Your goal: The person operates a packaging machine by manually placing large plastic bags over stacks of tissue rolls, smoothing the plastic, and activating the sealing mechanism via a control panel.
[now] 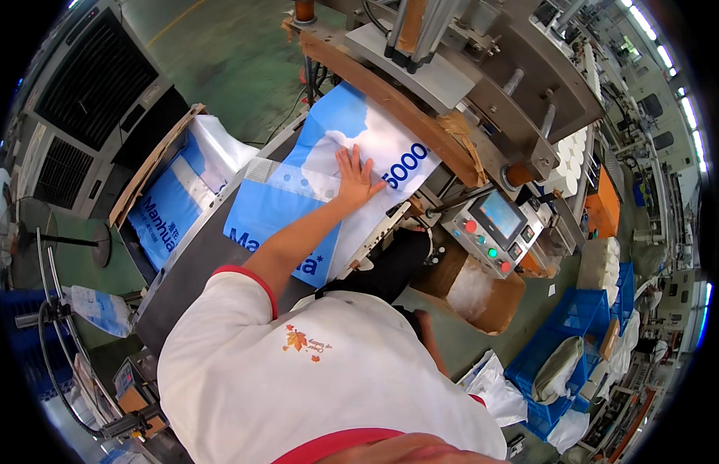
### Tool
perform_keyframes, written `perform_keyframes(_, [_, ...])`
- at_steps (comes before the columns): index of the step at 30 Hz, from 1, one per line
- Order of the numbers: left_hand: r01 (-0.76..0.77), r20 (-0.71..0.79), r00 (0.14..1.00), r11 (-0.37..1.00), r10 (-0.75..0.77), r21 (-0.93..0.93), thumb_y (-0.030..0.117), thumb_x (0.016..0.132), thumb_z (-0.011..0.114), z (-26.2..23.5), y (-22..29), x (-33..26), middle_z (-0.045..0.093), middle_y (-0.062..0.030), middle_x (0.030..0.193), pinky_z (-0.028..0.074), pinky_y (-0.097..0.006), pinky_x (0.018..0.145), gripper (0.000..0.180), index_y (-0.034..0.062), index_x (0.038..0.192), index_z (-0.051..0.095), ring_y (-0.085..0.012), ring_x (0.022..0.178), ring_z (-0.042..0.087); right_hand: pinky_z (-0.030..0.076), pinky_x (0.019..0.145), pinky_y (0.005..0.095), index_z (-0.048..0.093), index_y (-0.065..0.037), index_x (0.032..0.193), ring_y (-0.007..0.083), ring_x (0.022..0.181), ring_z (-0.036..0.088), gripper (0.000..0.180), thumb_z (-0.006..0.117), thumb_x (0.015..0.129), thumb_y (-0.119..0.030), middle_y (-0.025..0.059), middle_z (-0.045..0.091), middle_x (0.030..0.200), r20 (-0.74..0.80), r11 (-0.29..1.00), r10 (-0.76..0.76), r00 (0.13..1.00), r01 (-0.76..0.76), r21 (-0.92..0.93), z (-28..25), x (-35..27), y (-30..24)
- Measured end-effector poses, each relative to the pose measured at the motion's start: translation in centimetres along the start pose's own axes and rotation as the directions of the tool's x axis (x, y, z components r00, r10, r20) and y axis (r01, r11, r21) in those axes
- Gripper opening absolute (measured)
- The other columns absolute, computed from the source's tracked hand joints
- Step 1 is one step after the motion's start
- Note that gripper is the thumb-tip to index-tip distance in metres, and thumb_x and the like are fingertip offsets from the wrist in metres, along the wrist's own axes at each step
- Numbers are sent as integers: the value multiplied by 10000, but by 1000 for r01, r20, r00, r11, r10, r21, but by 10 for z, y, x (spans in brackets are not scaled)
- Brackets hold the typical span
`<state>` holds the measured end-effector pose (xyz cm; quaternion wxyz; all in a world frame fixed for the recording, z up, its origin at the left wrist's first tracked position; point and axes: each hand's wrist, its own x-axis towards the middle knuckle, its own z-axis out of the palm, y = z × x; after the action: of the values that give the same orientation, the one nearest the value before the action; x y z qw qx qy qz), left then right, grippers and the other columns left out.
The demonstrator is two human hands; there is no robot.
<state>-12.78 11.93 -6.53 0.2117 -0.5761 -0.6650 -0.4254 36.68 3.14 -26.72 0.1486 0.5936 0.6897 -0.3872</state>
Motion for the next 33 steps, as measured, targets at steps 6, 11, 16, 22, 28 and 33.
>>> perform_keyframes(6, [55, 332, 941, 997, -69, 52, 423, 809, 584, -90, 20, 21, 274, -163, 1443, 83, -648, 1032, 581, 149, 1303, 445, -384, 1335, 211, 465, 755, 364, 595, 0, 1029, 267, 806, 576, 246, 596, 829, -142, 134, 573, 881, -672, 881, -138, 728, 400, 253, -83, 6, -174])
perform_keyframes(11, [6, 433, 899, 992, -60, 124, 424, 814, 578, -117, 24, 50, 335, -144, 1420, 102, -614, 1052, 540, 175, 1285, 485, -370, 1331, 246, 397, 870, 376, 562, -34, 1085, 300, 993, 508, 260, 573, 829, -79, 141, 550, 1039, -826, 619, -454, 335, 785, -21, -175, -72, -350])
perform_keyframes(16, [-8, 369, 923, 954, -108, 300, 579, 805, 508, -98, 8, 88, 267, -213, 1437, 42, -689, 1002, 627, 226, 1321, 462, -449, 1343, 137, 251, 1034, 483, 379, 6, 1311, 425, 1266, 302, 592, 606, 829, -252, 273, 324, 1362, -610, 543, -741, 279, 784, -301, -182, -89, -438])
perform_keyframes(22, [61, 433, 873, 931, -225, 361, 681, 803, 397, -73, -3, 79, 183, -235, 1469, 3, -720, 970, 710, 273, 1383, 372, -485, 1344, 76, 145, 1040, 590, 303, 7, 1376, 476, 1318, 162, 750, 500, 859, -499, 328, 221, 1400, -568, 674, -732, 377, 526, -519, -154, -71, -459])
perform_keyframes(28, [78, 439, 867, 936, -234, 344, 663, 799, 425, -73, -4, 83, 182, -251, 1464, 1, -728, 959, 701, 274, 1380, 380, -500, 1339, 71, 119, 1049, 592, 329, -8, 1368, 478, 1328, 136, 745, 495, 849, -517, 334, 184, 1411, -553, 690, -723, 413, 473, -548, -158, -75, -464])
perform_keyframes(33, [79, 441, 867, 938, -232, 338, 656, 804, 432, -71, -5, 83, 186, -252, 1462, 22, -733, 952, 693, 284, 1385, 368, -500, 1337, 89, 161, 1032, 599, 325, -24, 1375, 473, 1320, 160, 732, 498, 857, -512, 323, 206, 1404, -554, 691, -722, 414, 476, -544, -159, -74, -465])
